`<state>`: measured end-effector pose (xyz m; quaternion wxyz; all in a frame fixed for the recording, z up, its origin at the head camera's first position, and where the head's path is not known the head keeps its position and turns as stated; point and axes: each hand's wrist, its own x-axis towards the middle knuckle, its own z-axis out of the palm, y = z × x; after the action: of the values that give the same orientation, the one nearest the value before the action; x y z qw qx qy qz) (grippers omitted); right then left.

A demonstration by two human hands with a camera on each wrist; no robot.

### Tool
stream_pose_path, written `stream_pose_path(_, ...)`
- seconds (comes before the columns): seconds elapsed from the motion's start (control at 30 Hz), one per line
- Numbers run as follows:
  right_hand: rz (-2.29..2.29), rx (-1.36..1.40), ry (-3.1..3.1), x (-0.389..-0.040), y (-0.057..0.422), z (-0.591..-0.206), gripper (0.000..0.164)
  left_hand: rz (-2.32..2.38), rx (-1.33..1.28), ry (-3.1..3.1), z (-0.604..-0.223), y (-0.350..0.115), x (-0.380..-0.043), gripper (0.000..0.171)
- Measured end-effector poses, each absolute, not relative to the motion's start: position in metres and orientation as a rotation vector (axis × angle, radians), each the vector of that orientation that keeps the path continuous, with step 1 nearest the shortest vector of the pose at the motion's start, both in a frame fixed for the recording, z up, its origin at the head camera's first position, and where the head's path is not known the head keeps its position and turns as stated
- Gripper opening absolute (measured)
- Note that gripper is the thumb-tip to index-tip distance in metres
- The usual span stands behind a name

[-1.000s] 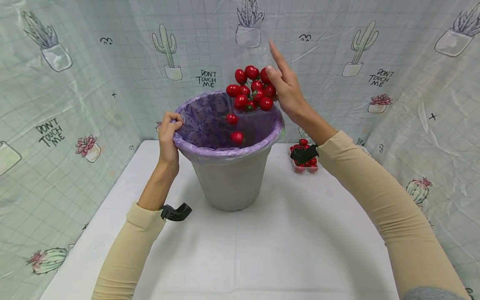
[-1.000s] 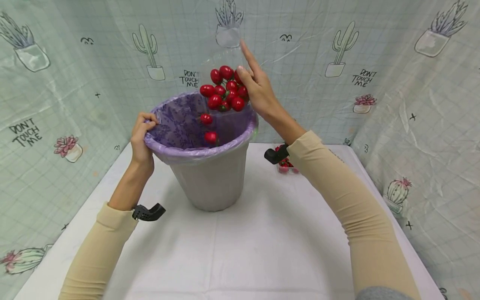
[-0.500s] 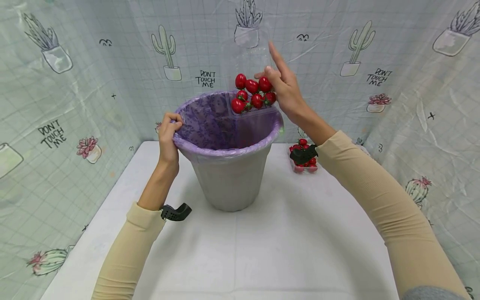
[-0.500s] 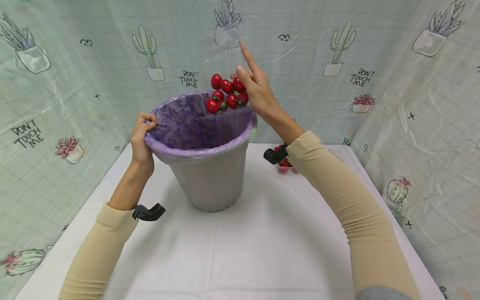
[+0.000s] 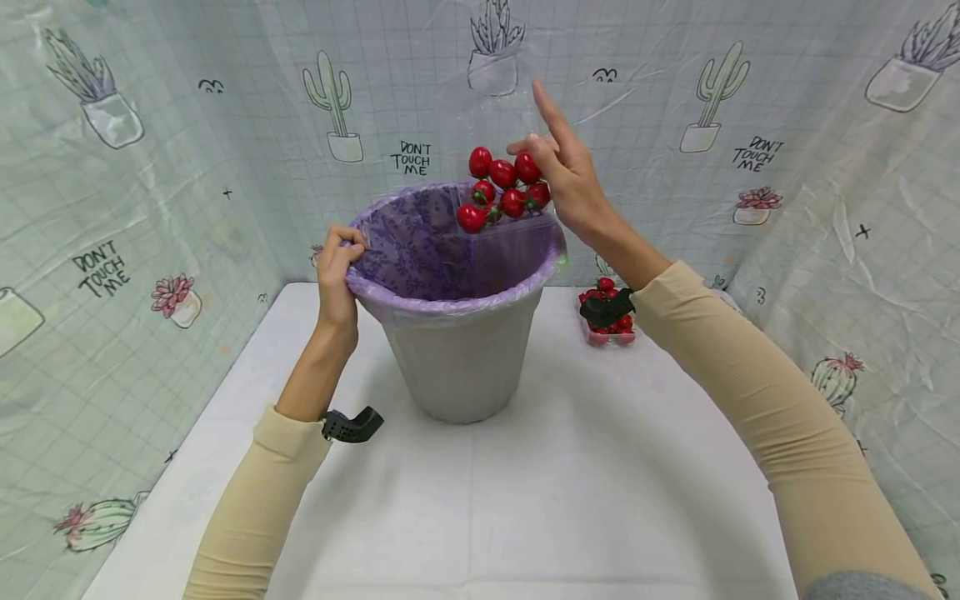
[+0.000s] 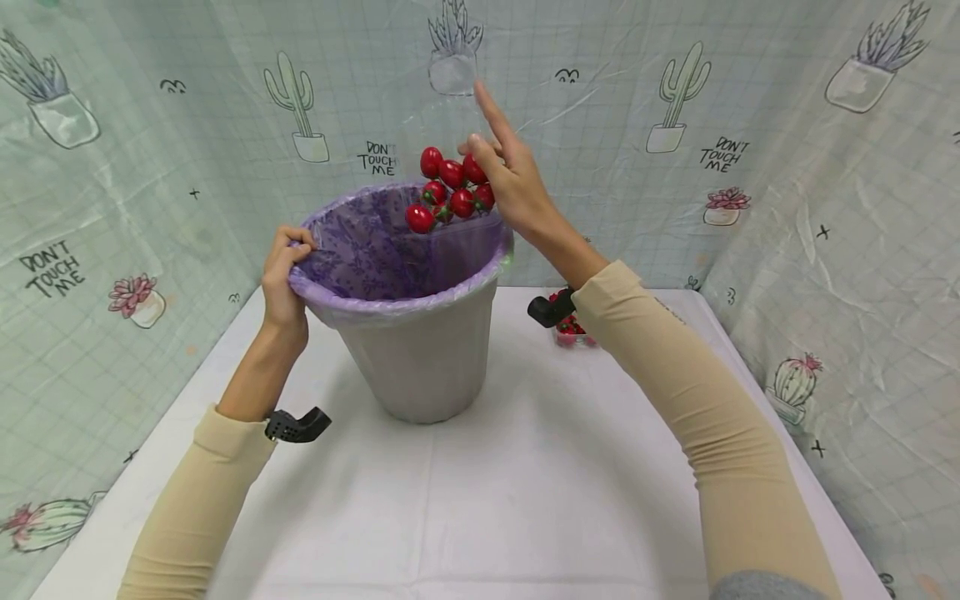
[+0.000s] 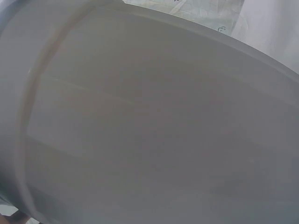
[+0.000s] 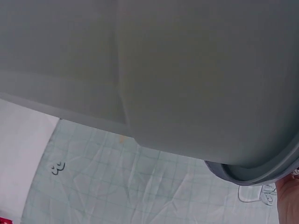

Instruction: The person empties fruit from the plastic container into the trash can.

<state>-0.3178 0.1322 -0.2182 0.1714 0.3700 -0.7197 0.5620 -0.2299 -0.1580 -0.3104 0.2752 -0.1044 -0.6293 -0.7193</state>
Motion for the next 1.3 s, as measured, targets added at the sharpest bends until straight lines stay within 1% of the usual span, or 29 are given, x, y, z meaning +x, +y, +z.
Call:
stream_pose_path(0.6, 1.628, 0.973, -2.115, -0.3158, 0.1335, -0.2213, 0.06, -1.93, -0.282, -1.697, -0.3119, -0.1602, -0.2308, 0.016)
stream_pose_path(1.3, 1.544, 1.025, -2.111, -0.3133, 0.1326, -0.2208, 0.063, -1.924, -0.284, -1.693, -0.3132, -0.1597, -0.2296, 0.017)
